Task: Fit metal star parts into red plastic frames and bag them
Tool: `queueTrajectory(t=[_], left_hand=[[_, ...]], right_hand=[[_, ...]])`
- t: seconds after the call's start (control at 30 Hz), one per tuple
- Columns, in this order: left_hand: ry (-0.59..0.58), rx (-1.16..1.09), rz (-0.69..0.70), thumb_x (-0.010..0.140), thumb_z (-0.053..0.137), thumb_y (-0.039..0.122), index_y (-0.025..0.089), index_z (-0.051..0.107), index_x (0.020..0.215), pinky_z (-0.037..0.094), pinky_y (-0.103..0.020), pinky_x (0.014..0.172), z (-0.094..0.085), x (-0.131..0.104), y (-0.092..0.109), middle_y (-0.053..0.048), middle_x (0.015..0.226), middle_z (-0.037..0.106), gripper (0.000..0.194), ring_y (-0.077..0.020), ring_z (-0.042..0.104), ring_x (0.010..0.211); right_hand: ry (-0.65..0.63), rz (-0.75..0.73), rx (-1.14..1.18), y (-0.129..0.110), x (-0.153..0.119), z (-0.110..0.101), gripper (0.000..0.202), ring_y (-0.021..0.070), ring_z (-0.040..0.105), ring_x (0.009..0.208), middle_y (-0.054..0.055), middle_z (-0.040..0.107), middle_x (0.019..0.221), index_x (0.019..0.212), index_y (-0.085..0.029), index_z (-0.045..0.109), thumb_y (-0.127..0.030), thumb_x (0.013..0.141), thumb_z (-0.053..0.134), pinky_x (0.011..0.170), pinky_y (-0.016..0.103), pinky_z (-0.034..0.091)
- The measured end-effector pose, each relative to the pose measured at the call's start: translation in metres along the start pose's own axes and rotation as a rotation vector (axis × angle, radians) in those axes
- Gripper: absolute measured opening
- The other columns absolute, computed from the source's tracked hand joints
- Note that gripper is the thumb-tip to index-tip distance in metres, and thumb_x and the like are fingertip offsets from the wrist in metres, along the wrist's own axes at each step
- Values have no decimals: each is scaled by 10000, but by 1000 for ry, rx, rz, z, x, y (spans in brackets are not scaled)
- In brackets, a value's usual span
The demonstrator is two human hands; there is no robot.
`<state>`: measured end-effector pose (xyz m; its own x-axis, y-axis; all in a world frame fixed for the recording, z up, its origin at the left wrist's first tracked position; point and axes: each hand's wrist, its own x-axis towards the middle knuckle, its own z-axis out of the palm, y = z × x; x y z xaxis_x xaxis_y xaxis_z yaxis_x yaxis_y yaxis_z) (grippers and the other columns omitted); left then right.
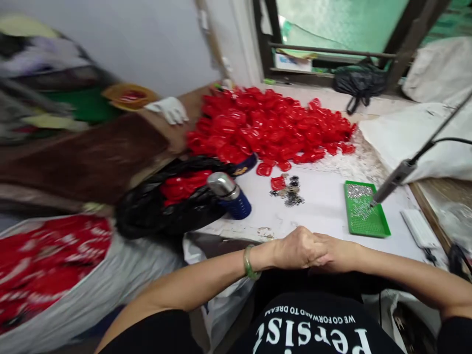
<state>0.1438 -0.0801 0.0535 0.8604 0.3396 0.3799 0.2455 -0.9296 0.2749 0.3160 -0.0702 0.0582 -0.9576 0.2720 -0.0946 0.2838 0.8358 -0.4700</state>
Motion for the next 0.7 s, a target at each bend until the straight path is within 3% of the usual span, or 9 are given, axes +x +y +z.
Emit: queueTrajectory(t=[0.1, 0.17, 0.23, 0.33, 0.4, 0.47, 0.53, 0.7], left_hand=[[192, -226, -366, 991, 272, 370, 199, 413, 586, 388, -264, 535, -2, -38, -1, -5, 521, 472, 461, -118, 464, 499], [406, -357, -721, 985, 259, 415, 205, 399, 623, 396, -253, 510, -3, -69, -5, 19, 513, 440, 441, -110, 446, 466], [673, -415, -1010, 972, 291, 430, 198, 459, 746, 444, -253, 538, -5, -106, -15, 16, 600, 514, 365, -114, 505, 506], [1044, -218, -1222, 929, 403, 398, 187, 496, 989, 519, -311, 724, -17, -166, -38, -52, 881, 615, 238, -149, 615, 751], [1161, 41, -1341, 918, 410, 362, 185, 508, 1005, 517, -340, 790, -33, -206, -57, -85, 958, 603, 220, -174, 614, 838], [1144, 299, -1420, 907, 405, 326, 187, 529, 974, 508, -360, 828, -54, -238, -78, -110, 1007, 590, 198, -202, 603, 906], [1045, 451, -1436, 899, 394, 295, 180, 549, 970, 497, -375, 862, -76, -260, -101, -131, 1038, 590, 206, -227, 592, 958], [696, 530, -1391, 871, 417, 242, 139, 550, 1164, 387, -426, 1046, -118, -271, -169, -170, 1222, 589, 339, -278, 511, 1188]], right_hand=[[-177, 122, -210, 22, 11, -20, 205, 259, 661, 927, 119, 702, 977, 1040, -166, 680, -272, 887, 595, 860, 401, 504], [-180, 250, -256, 42, 21, -32, 297, 274, 666, 955, 144, 692, 1037, 1152, -154, 644, -294, 897, 583, 850, 395, 502], [-142, 306, -243, 63, 38, -43, 329, 267, 669, 971, 154, 688, 1085, 1189, -151, 630, -309, 909, 565, 843, 368, 500], [-24, 266, -182, 92, 80, -60, 306, 235, 666, 980, 139, 690, 1123, 1170, -154, 642, -303, 925, 534, 850, 331, 490], [50, 212, -145, 105, 121, -74, 267, 208, 666, 939, 119, 709, 1077, 1117, -152, 667, -269, 926, 522, 833, 307, 483], [112, 171, -122, 114, 171, -90, 245, 184, 664, 876, 102, 727, 1004, 1070, -141, 683, -245, 922, 518, 796, 283, 474], [171, 142, -127, 118, 228, -104, 253, 174, 659, 883, 104, 727, 1018, 1086, -120, 673, -237, 921, 522, 793, 268, 464], [221, 10, -260, 111, 366, -116, 367, 198, 571, 1129, 130, 647, 1254, 1269, -95, 564, -234, 935, 503, 978, 308, 396]])
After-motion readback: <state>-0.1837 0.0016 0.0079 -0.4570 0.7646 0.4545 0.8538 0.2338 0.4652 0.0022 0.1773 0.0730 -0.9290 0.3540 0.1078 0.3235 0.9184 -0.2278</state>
